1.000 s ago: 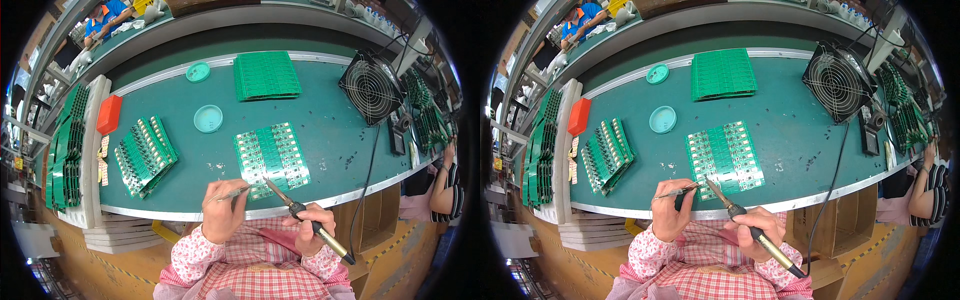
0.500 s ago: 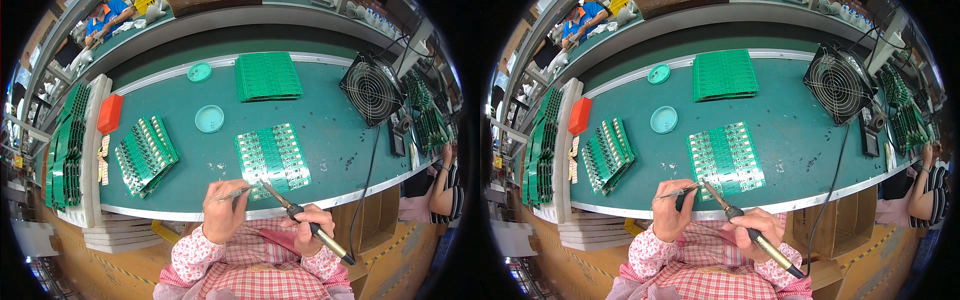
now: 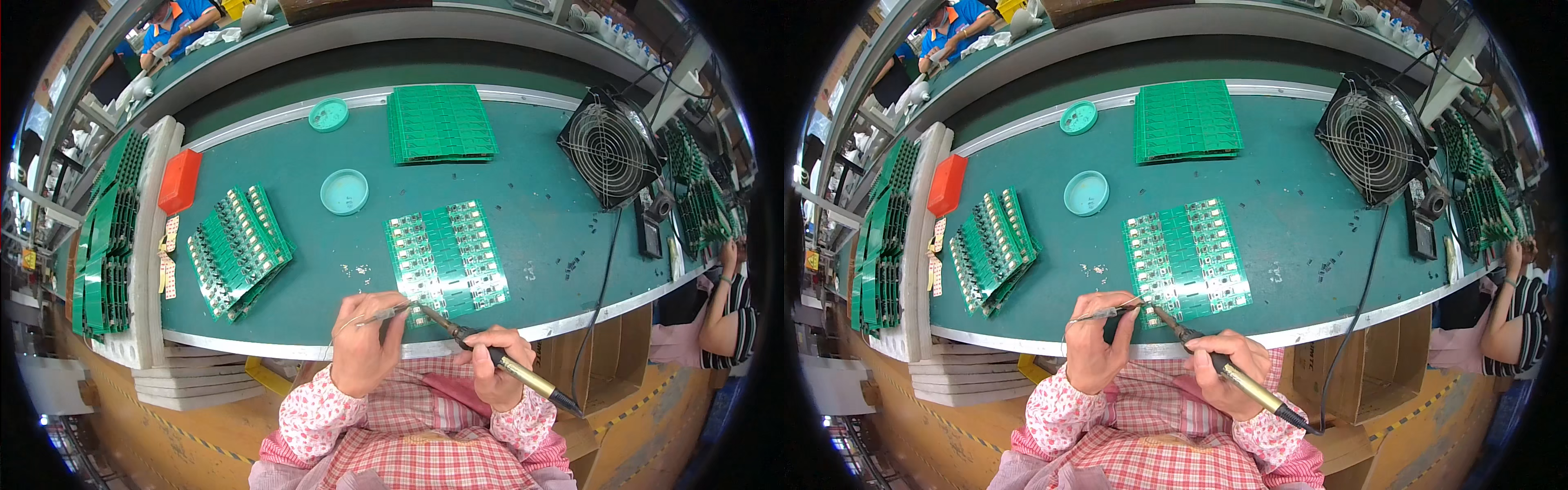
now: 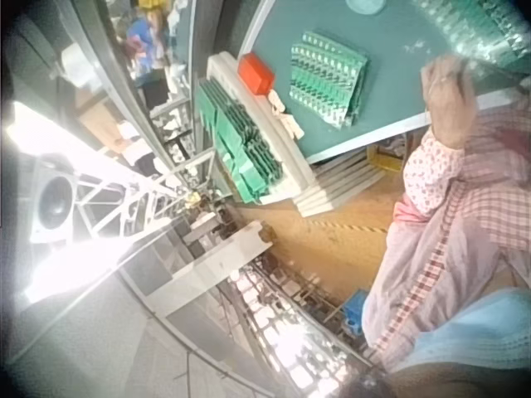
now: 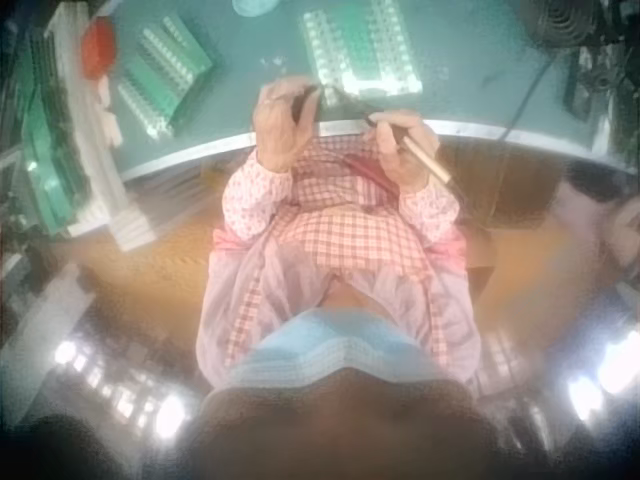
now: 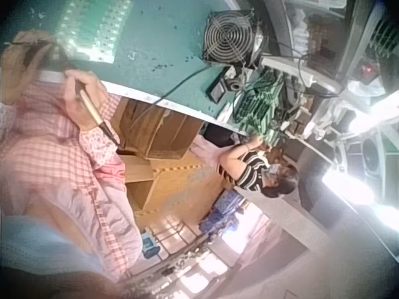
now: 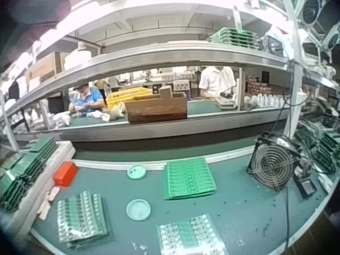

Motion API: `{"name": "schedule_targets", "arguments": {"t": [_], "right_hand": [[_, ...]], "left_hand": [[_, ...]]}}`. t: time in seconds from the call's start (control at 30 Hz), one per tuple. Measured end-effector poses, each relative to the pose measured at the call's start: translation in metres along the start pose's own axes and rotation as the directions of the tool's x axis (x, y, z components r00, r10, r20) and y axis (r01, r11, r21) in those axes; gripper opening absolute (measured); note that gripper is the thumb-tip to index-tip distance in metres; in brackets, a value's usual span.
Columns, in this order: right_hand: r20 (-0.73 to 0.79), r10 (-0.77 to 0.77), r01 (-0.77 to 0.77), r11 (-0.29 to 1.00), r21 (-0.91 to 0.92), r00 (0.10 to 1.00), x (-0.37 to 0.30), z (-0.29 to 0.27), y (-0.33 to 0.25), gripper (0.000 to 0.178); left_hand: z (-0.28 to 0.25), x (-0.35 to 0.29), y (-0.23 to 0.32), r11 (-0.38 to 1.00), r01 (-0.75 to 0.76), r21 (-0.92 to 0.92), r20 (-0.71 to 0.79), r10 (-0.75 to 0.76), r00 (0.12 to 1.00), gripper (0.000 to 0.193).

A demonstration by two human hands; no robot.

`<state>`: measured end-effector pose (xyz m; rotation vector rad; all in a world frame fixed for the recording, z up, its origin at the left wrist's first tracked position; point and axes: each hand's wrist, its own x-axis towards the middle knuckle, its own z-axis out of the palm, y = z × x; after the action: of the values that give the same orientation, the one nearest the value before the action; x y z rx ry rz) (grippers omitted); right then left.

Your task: The person solders electronic components onto circuit boards using a soldering iron and solder wire.

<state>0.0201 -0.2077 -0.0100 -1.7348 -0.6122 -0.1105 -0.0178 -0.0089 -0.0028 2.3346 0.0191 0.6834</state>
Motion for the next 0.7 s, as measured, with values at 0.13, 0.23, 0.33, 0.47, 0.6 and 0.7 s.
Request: {"name": "schedule_targets", "arguments": {"t": [0.13,0.23,0.33,0.47,0.6,0.7], "right_hand": [[0.01,-0.021,0.021,1.0,-0.003,1.0,0.0031,0.002,0.0006,0.008],[0.026,-0.052,0.053,0.999,-0.009,0.998,0.0043,0.0018,0.0014,0.009],[0.046,-0.113,0.114,0.993,-0.007,0.993,0.0042,0.0009,0.0046,0.011],[0.083,-0.235,0.238,0.971,-0.017,0.968,0.0067,-0.001,0.007,0.012],[0.081,-0.243,0.246,0.969,-0.023,0.967,0.0055,-0.001,0.0078,0.011],[0.068,-0.209,0.211,0.978,-0.009,0.975,0.0054,-0.0002,0.0069,0.01]], "left_hand": [[-0.0001,-0.0004,-0.0001,1.0,0.007,0.002,-0.001,-0.007,1.0,0.026],[-0.0012,-0.001,0.0005,1.0,0.018,-0.006,0.012,-0.018,1.0,0.024],[-0.0014,-0.0014,0.0004,0.999,0.028,-0.014,0.026,-0.028,0.999,0.022],[-0.0016,-0.0017,0.0003,1.0,0.018,-0.006,0.022,-0.018,1.0,0.023],[-0.002,-0.0012,0.0008,1.0,0.014,-0.002,0.022,-0.014,1.0,0.022],[-0.001,-0.0009,0.0004,1.0,0.004,-0.001,0.019,-0.004,1.0,0.022]]}}
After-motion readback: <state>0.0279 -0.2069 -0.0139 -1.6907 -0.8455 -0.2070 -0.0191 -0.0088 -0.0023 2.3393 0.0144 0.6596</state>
